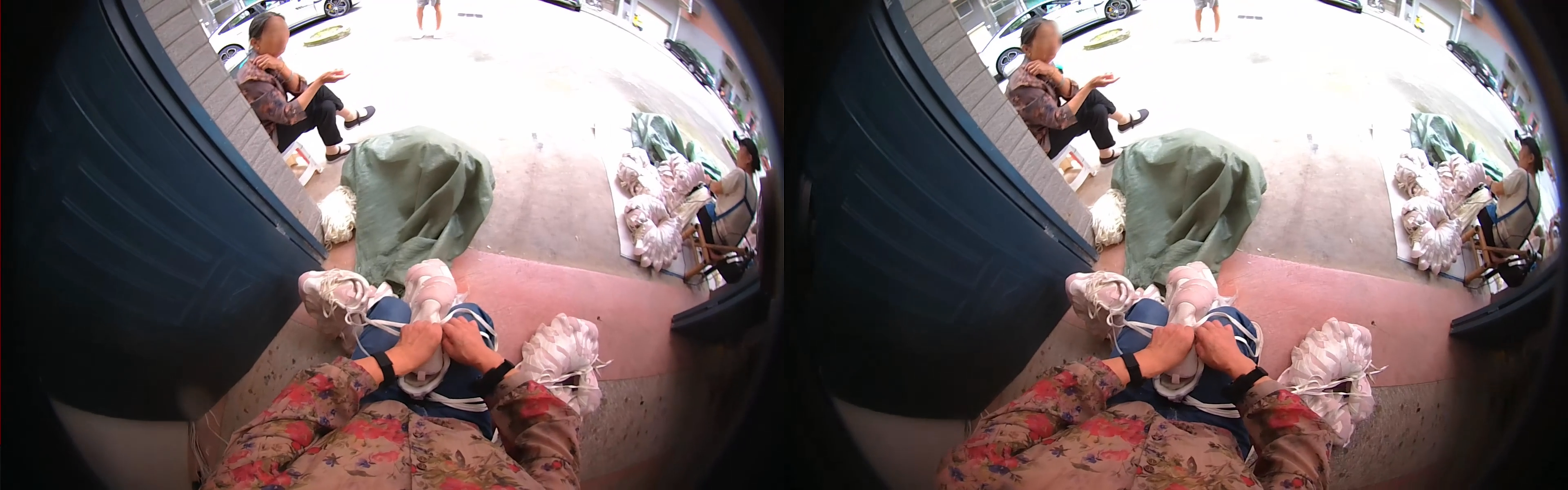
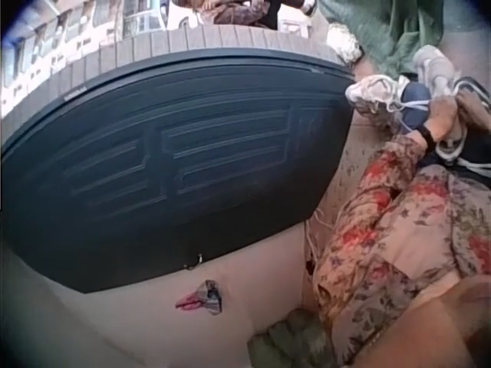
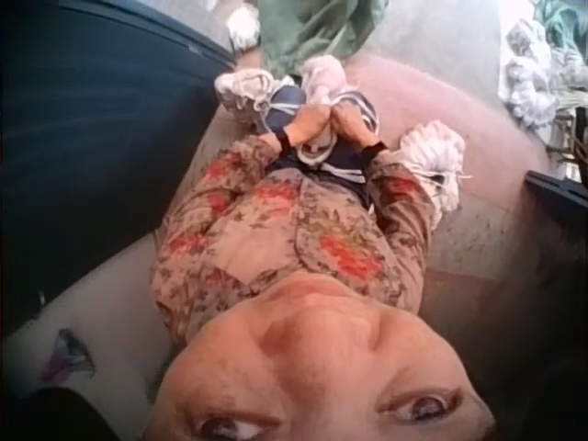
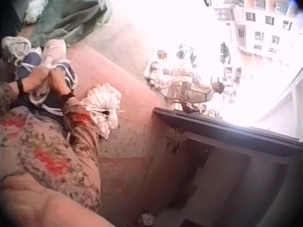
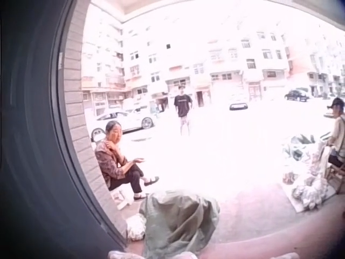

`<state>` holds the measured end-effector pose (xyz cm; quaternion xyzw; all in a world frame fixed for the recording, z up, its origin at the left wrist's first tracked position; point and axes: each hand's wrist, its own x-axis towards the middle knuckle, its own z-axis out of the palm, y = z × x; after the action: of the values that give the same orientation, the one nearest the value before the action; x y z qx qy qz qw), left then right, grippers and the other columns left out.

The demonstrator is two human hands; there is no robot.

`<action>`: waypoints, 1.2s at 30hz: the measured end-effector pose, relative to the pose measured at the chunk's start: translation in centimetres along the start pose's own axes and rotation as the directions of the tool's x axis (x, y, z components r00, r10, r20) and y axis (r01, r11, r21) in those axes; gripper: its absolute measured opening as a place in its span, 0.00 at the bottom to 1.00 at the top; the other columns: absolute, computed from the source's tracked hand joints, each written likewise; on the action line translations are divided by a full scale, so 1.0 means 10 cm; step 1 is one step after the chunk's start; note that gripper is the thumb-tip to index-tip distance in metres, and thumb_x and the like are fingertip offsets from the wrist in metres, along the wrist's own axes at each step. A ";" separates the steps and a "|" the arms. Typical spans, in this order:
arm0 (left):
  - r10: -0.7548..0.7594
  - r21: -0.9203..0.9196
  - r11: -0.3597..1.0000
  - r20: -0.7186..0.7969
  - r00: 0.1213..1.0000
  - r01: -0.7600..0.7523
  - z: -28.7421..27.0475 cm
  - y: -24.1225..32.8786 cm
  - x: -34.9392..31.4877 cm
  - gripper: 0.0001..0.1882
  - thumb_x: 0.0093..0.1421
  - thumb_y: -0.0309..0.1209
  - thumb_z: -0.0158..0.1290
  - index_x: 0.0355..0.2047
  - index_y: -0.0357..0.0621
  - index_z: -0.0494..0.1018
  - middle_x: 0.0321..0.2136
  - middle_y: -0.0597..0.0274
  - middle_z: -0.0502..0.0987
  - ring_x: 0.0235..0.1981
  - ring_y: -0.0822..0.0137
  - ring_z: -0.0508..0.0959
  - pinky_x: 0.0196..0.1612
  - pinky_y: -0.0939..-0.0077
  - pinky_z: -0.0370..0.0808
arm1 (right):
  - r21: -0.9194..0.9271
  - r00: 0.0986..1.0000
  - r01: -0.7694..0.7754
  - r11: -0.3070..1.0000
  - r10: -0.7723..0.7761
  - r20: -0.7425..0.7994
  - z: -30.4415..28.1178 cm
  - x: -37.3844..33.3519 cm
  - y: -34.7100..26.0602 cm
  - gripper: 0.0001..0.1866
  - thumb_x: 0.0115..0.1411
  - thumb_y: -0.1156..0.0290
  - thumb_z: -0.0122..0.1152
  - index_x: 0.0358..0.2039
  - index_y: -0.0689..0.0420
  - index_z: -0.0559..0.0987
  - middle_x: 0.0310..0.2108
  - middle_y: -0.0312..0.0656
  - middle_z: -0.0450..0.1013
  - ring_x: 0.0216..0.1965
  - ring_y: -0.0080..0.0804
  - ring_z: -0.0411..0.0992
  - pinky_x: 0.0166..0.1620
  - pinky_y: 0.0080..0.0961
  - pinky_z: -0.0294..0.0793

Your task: The recorder is tying shoe laces and then bundling pairs of shoes into large green sacks.

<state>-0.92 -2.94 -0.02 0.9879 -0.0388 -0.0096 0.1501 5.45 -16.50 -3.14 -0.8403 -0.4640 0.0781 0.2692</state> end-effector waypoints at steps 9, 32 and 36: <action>0.110 0.004 0.994 0.029 0.993 -0.111 -0.04 -0.09 -0.08 0.08 0.51 0.31 0.43 0.24 0.40 0.68 0.21 0.51 0.73 0.24 0.55 0.75 0.25 0.64 0.72 | 0.057 0.996 -0.040 0.998 0.044 -0.082 -0.08 -0.08 -0.14 0.12 0.49 0.62 0.53 0.32 0.53 0.74 0.31 0.39 0.71 0.35 0.38 0.66 0.33 0.35 0.61; 0.068 -0.421 0.907 0.136 0.988 -0.004 0.03 -0.24 0.68 0.12 0.55 0.37 0.43 0.27 0.42 0.72 0.25 0.48 0.73 0.29 0.51 0.73 0.33 0.62 0.69 | 0.501 0.317 0.682 0.533 0.402 -0.859 -3.11 -1.97 -0.69 0.09 0.63 0.70 0.39 0.25 0.56 0.62 0.15 0.29 0.45 0.14 0.14 0.41 0.16 0.13 0.44; 0.035 -0.243 0.970 0.177 0.984 0.009 0.05 -0.25 0.61 0.12 0.54 0.37 0.43 0.27 0.44 0.73 0.27 0.48 0.74 0.31 0.49 0.73 0.34 0.58 0.68 | 0.447 0.289 0.603 0.661 0.341 -0.894 -3.54 -3.13 -0.52 0.06 0.62 0.73 0.39 0.31 0.59 0.66 0.17 0.30 0.45 0.15 0.15 0.42 0.18 0.13 0.45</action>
<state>5.34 -1.19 -1.34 0.9569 -0.0572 -0.1024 0.2656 -2.38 -53.50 25.77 -0.4789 -0.2119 -0.2795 0.8048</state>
